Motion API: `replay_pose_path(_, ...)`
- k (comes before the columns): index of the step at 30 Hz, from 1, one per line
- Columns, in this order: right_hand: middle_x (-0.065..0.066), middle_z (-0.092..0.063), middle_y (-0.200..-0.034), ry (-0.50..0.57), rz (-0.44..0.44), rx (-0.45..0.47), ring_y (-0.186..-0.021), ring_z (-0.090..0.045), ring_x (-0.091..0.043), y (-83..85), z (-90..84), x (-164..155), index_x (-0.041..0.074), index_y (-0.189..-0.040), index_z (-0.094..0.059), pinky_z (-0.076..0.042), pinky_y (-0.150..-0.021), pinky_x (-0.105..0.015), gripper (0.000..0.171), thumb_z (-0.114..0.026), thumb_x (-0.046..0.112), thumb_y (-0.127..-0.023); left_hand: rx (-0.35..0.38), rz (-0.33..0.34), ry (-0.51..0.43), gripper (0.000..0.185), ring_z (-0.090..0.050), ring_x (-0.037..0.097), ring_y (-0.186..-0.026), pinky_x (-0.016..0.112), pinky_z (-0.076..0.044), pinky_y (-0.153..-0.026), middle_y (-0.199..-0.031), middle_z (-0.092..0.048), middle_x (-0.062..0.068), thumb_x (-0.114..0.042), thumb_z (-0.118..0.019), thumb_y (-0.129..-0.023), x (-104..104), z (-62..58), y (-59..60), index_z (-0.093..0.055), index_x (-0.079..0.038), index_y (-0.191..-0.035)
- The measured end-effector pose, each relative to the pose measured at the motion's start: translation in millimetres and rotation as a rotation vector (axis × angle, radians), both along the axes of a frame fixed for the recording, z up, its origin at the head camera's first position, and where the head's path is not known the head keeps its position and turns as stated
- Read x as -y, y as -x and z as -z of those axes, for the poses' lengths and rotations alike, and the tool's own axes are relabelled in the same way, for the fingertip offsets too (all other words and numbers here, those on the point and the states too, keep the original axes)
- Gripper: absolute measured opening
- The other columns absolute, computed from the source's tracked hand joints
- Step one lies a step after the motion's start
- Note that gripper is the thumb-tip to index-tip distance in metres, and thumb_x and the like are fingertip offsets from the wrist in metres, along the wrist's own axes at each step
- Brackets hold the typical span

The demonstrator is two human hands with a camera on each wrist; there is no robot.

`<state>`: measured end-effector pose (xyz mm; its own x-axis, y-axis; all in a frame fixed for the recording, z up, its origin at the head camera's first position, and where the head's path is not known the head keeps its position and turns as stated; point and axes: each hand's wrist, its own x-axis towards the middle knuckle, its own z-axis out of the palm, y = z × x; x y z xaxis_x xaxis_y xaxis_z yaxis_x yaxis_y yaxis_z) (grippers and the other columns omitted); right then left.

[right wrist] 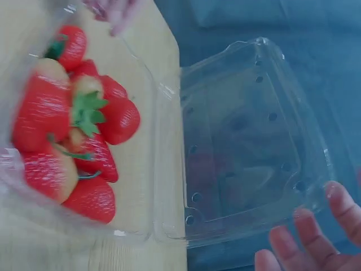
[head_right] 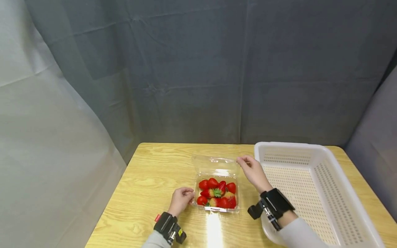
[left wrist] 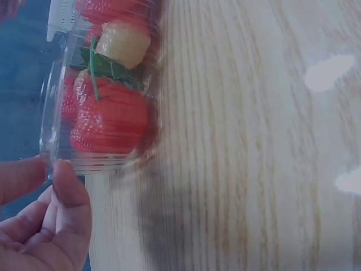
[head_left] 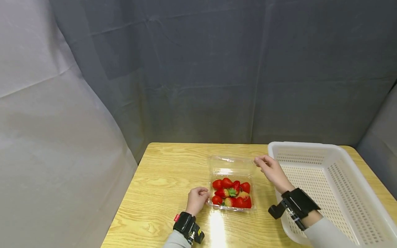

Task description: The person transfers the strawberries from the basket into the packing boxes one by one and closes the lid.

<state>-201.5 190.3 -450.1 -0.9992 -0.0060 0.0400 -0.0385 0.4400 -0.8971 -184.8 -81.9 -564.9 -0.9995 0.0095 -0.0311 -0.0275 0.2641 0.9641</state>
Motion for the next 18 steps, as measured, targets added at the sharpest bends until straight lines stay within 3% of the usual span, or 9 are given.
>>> replay_pose_path(5,-0.008,-0.061,-0.091,-0.225,-0.022,-0.085,-0.087,-0.056,-0.023,-33.0,2.9,7,0.003,-0.094,-0.062,-0.046,-0.075,-0.036,0.017,-0.056,0.019,-0.091,0.017,0.005,-0.005,0.013,-0.055,0.009,-0.048,0.02,-0.047,-0.044,-0.067,-0.063,0.01,0.0,-0.064,-0.081,1,3.5,1.3,-0.064,0.01,-0.089)
replay_pose_path(9,-0.007,-0.059,-0.088,-0.324,-0.036,-0.076,-0.081,-0.058,-0.022,-53.1,10.6,15,0.005,-0.088,-0.064,-0.049,-0.072,-0.036,0.009,-0.059,0.012,-0.087,0.043,0.015,-0.041,0.016,-0.054,0.008,-0.048,0.026,-0.05,-0.046,-0.069,-0.06,0.008,-0.004,-0.063,-0.083,3,6.9,0.9,-0.064,0.009,-0.092)
replay_pose_path(13,-0.011,-0.059,-0.091,-0.39,-0.043,-0.035,-0.079,-0.058,-0.023,-69.2,20.6,23,0.003,-0.083,-0.063,-0.05,-0.064,-0.033,0.008,-0.061,0.011,-0.085,0.077,0.048,-0.155,0.023,-0.054,0.009,-0.052,0.033,-0.054,-0.051,-0.072,-0.058,0.01,-0.006,-0.053,-0.09,5,8.2,-1.1,-0.061,0.013,-0.1)
replay_pose_path(18,-0.015,-0.057,-0.095,-0.482,-0.076,0.002,-0.063,-0.052,-0.016,-85.0,40.7,32,0.005,-0.075,-0.058,-0.042,-0.049,-0.024,0.009,-0.064,0.009,-0.081,0.192,0.072,-0.357,0.034,-0.053,0.007,-0.056,0.028,-0.053,-0.056,-0.074,-0.055,0.005,-0.01,-0.041,-0.095,8,7.9,-4.1,-0.052,0.019,-0.109)
